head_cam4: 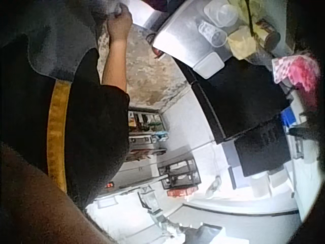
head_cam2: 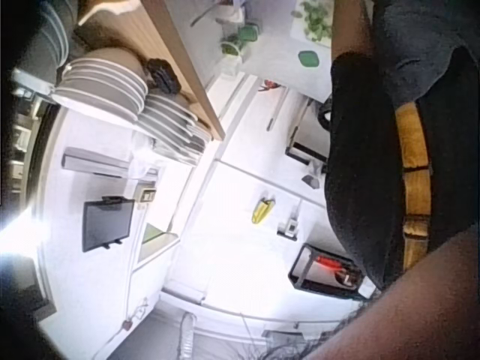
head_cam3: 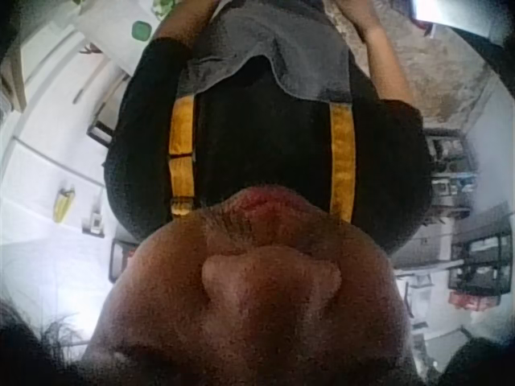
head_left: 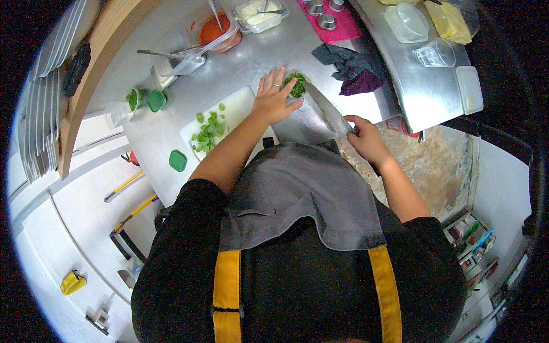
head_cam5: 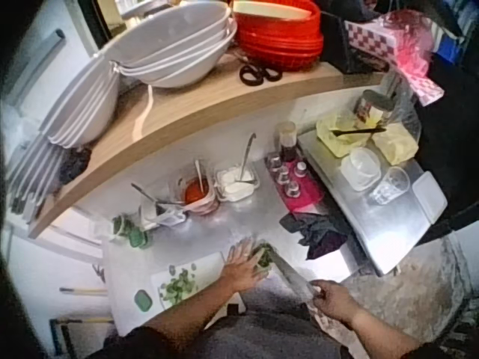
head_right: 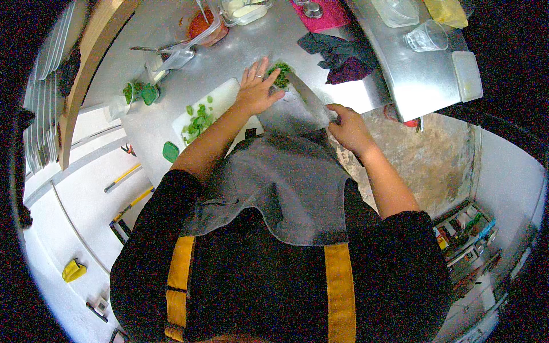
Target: The person repeatedly chops green leafy vegetables on a white cutting board using a knife. They gather the leaves, slice them into smaller pieces, and transfer some chopped pieces into a small container on the counter.
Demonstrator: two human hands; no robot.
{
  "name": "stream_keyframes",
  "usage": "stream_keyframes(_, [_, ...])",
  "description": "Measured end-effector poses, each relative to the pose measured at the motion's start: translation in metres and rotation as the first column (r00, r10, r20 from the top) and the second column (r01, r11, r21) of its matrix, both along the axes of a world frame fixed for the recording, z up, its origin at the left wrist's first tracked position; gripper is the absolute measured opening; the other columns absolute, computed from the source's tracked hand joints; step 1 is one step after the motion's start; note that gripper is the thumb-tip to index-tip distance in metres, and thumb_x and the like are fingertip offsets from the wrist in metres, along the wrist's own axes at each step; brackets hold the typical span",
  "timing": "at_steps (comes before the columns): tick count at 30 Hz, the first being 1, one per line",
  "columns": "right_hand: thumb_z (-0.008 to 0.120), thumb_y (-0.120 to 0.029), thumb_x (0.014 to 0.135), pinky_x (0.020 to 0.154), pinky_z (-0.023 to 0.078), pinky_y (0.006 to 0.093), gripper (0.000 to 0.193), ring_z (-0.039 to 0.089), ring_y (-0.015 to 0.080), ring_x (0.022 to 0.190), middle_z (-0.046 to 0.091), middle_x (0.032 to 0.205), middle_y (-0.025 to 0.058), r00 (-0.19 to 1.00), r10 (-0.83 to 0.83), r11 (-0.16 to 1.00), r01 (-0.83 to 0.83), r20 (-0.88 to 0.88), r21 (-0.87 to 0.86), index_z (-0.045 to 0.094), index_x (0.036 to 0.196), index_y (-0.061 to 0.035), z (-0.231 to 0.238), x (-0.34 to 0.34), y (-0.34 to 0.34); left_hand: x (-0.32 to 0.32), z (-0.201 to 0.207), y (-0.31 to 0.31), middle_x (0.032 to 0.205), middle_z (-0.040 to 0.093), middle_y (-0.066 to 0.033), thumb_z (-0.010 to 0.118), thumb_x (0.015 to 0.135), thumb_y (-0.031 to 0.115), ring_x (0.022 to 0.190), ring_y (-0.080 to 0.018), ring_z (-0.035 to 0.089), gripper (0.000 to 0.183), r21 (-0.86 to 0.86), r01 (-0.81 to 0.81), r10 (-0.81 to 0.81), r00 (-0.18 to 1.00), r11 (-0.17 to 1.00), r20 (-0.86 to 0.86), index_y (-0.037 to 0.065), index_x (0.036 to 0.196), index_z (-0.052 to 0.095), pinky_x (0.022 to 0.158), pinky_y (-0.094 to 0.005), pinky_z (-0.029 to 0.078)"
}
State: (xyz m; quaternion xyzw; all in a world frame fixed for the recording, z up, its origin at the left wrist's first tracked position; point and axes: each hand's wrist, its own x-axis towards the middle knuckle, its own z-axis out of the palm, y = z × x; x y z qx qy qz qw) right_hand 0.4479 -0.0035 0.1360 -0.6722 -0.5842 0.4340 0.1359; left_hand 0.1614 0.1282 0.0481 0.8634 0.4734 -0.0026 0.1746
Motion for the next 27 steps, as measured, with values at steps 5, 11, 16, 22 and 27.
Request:
stream_keyframes(5, [0.063,-0.007,0.082,0.08,0.053,0.0459,0.049,0.068,0.0385,0.093,0.069,0.101,0.0245,0.994,-0.073,0.997,0.069,-0.087,-0.039,0.054,0.13,-0.0093,0.014,-0.002,-0.002,0.002,-0.008,-0.004,0.167,0.006,-0.0178,0.051,0.092,0.065,0.153,-0.0392,0.008,0.08,-0.047,-0.04,0.037,0.997,0.998,-0.07,0.017,0.154,0.039,0.123,-0.0532,0.008])
stream_keyframes(11, [0.063,-0.004,0.085,0.077,0.051,0.0449,0.048,0.066,0.0365,0.089,0.066,0.096,0.0214,0.995,-0.084,0.996,0.085,-0.05,0.008,0.053,0.132,-0.0113,0.012,-0.011,-0.003,0.006,-0.004,-0.007,0.163,0.022,-0.0193,0.06,0.091,0.052,0.149,-0.0412,0.022,0.064,0.091,-0.081,0.067,0.986,0.993,0.15,0.015,0.144,0.054,0.121,-0.0545,0.016])
stream_keyframes(16, [0.064,-0.002,0.085,0.076,0.051,0.0436,0.048,0.063,0.0333,0.083,0.06,0.096,0.0176,0.995,-0.056,0.97,0.036,0.079,0.239,0.055,0.131,-0.0116,0.008,-0.018,-0.008,0.009,0.007,0.002,0.144,0.052,-0.0179,0.073,0.083,0.029,0.135,-0.0372,0.044,0.024,0.17,-0.092,0.027,0.935,0.981,0.355,0.013,0.1,0.076,0.113,-0.0518,0.031])
stream_keyframes(22, [0.063,-0.002,0.085,0.082,0.052,0.0471,0.049,0.063,0.0379,0.086,0.058,0.106,0.0215,0.981,-0.049,0.966,-0.002,0.19,0.259,0.056,0.133,-0.0119,-0.005,-0.033,-0.004,0.018,0.016,0.002,0.131,0.063,-0.016,0.078,0.078,0.024,0.124,-0.0331,0.055,0.015,0.081,-0.289,0.225,0.867,0.954,0.444,0.01,0.085,0.077,0.105,-0.0473,0.039])
stream_keyframes(27, [0.06,-0.004,0.087,0.084,0.052,0.0502,0.047,0.061,0.0447,0.096,0.058,0.106,0.025,0.99,-0.061,0.956,0.021,0.126,0.294,0.054,0.132,-0.0095,-0.014,-0.041,0.004,-0.008,0.003,-0.005,0.125,0.064,-0.0172,0.074,0.082,0.023,0.114,-0.0353,0.061,0.026,0.046,-0.307,0.252,0.85,0.951,0.462,0.009,0.104,0.074,0.096,-0.0458,0.049])
